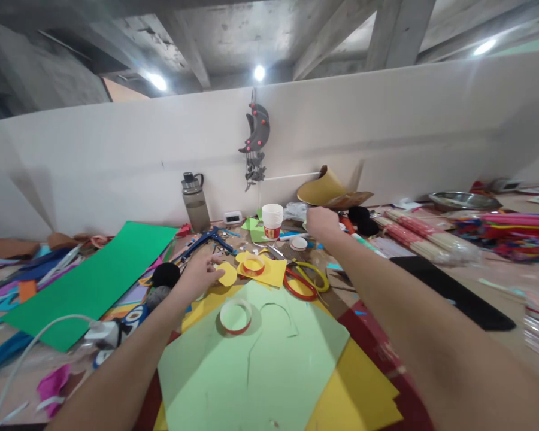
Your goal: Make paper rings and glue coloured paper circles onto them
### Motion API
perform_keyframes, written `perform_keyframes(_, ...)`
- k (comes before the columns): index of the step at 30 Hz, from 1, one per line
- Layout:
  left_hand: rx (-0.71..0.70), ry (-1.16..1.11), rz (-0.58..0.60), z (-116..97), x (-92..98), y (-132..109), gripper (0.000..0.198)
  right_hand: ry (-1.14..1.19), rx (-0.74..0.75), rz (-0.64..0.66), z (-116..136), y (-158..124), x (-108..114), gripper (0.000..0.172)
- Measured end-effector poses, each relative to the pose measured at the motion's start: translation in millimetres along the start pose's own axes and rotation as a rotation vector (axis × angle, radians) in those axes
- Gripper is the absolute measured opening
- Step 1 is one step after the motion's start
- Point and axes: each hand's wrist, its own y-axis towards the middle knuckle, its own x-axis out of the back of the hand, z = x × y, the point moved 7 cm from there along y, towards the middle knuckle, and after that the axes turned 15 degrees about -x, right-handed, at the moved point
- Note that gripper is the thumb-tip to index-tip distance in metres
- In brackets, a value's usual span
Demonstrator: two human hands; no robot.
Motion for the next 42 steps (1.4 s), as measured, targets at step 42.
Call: perform_keyframes(42,0.034,-1.069,-0.248,-29.2,4.9,-4.2,0.030,0.008,0.081,0.271,40.8,-69.0,-39.5,0.032)
